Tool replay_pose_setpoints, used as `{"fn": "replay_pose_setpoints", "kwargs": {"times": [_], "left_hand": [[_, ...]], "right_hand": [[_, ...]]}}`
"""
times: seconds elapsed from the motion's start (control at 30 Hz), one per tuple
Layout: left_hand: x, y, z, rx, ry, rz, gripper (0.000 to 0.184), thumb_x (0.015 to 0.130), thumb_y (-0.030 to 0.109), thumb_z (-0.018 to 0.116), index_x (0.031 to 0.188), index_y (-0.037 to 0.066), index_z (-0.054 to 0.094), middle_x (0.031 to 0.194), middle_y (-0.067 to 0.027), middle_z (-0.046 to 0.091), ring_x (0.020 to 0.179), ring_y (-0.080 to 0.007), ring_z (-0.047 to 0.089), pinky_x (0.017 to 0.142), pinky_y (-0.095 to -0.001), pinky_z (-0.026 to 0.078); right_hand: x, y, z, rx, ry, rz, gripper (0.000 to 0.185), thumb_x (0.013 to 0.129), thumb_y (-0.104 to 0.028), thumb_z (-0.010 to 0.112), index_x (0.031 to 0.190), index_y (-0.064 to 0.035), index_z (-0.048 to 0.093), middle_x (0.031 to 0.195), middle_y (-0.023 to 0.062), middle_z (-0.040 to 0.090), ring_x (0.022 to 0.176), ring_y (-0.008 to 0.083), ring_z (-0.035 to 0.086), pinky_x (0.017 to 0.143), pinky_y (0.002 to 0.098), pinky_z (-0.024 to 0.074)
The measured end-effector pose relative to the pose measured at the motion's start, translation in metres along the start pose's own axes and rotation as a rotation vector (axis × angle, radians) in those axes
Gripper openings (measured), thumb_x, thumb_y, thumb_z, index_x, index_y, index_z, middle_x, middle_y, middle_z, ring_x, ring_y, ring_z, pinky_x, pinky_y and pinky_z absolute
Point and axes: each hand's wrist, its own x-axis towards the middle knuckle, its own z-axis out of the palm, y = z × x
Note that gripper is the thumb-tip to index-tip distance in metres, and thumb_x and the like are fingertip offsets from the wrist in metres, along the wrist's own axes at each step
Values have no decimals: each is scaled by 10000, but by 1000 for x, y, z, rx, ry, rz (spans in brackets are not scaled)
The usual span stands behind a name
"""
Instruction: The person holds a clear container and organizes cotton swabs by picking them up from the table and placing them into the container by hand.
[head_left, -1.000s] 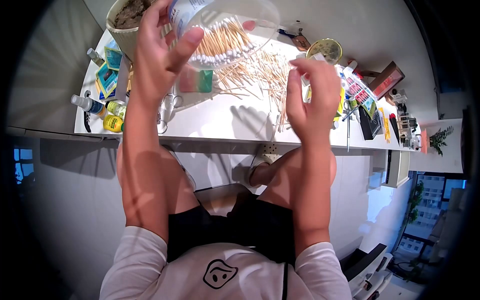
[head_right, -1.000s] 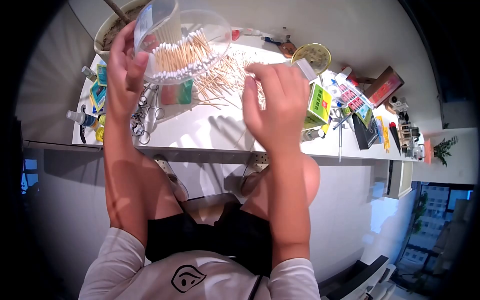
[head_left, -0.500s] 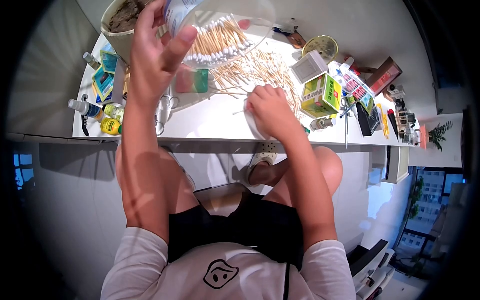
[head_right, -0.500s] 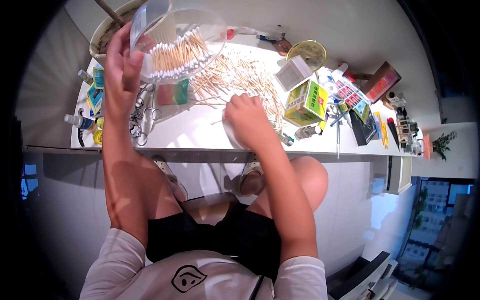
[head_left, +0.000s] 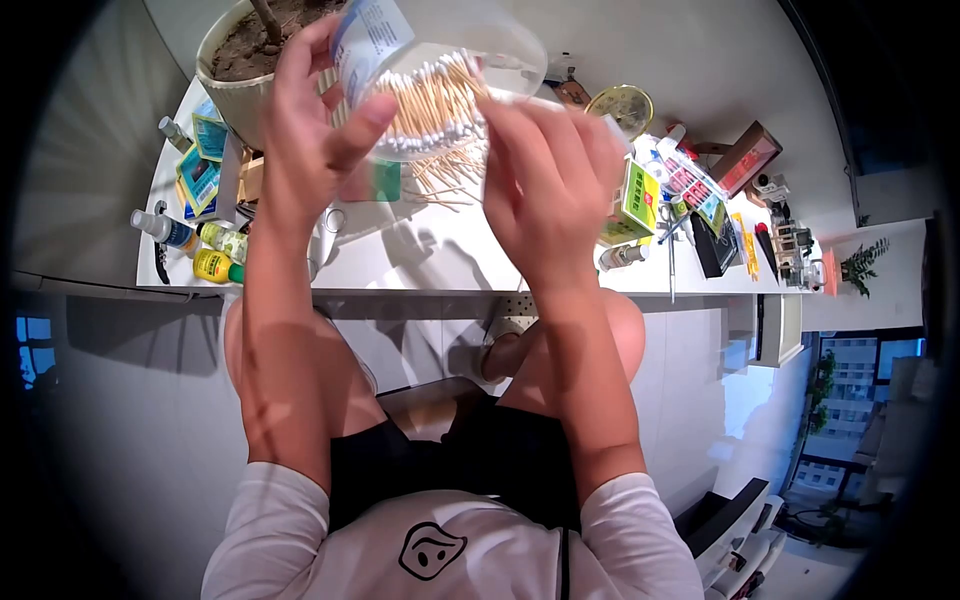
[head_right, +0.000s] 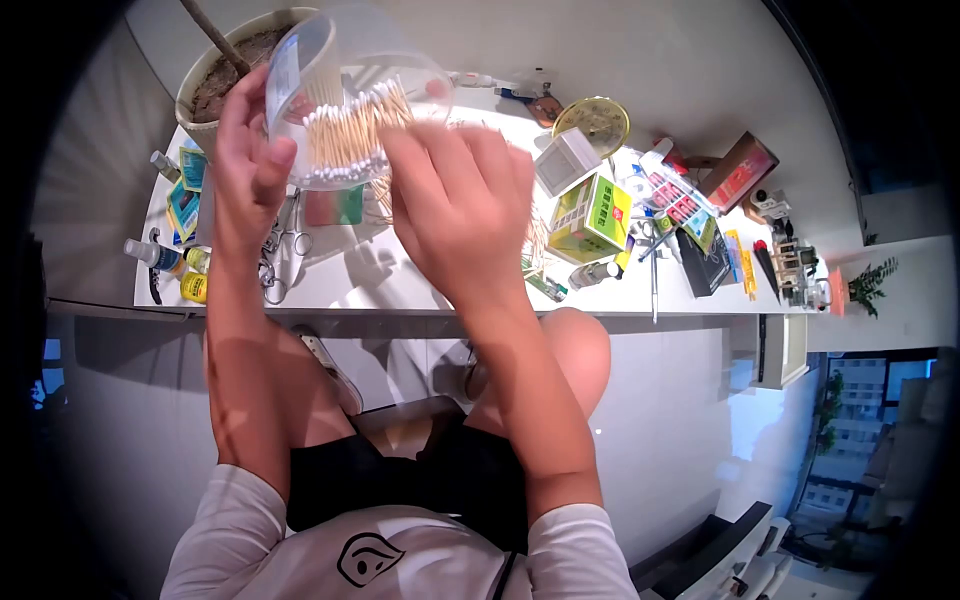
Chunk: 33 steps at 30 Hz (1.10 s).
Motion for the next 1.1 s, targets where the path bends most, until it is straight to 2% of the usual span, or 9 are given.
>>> {"fn": "replay_pose_setpoints", "kwargs": {"times": [0.07,0.17,0.23,0.37,0.5,0.57,0.83,1.07,1.1], "left_hand": [[0,2,4,10,-2,-17,859,801,496,643,1321,-113,333,1246,-184,478,1143,-228,487,1016,-345,344],[0,1,2,40,-6,-29,859,800,497,643,1321,-112,335,1244,-187,480,1142,-230,488,1009,-348,353],[0,-2,0,58,-3,-29,859,799,500,643,1320,-111,339,1241,-186,484,1141,-230,490,1004,-349,360],[1,-2,-2,35,2,-21,846,797,507,638,1315,-101,359,1227,-178,500,1135,-230,497,1003,-352,361],[2,0,-4,59,-2,-21,831,795,502,640,1317,-86,370,1221,-175,507,1135,-230,500,1004,-356,357],[1,0,-5,61,18,-39,827,793,498,643,1316,-83,373,1218,-174,509,1134,-229,500,1002,-354,358],[1,-1,-8,58,-8,-55,806,800,468,645,1317,-86,371,1212,-177,517,1132,-229,506,1004,-344,358],[0,-2,-8,38,18,-45,777,824,422,633,1323,-103,352,1223,-188,511,1145,-239,506,1009,-357,370],[0,-2,-9,32,17,-46,777,824,421,634,1324,-102,351,1225,-187,508,1144,-239,506,1009,-362,374]], "right_hand": [[15,-3,7,-83,-159,129,249,749,-183,675,996,-157,662,848,-1,560,803,183,509,699,343,347],[14,-7,-12,-9,-85,140,180,753,-120,676,930,-144,698,818,32,564,732,207,494,677,331,355],[-7,5,-22,14,-11,90,172,722,-136,669,893,-139,669,752,-6,521,704,181,482,638,338,317],[-44,38,-5,195,-364,381,67,744,-100,633,809,-84,636,758,57,574,724,248,538,667,383,374],[-66,40,13,332,-636,368,52,763,-107,614,779,-72,650,743,84,616,771,277,575,691,387,410],[-66,32,14,333,-637,372,63,765,-111,608,772,-69,654,729,85,623,777,277,582,690,402,420],[-94,31,30,101,-892,399,99,781,-156,614,774,-69,661,813,95,650,864,283,585,803,411,420],[-99,26,30,-15,-782,295,89,794,-139,591,766,-67,635,824,98,626,917,270,562,846,404,387],[-92,28,23,10,-788,273,78,780,-123,605,760,-54,637,795,112,622,851,280,574,792,400,412]]}}
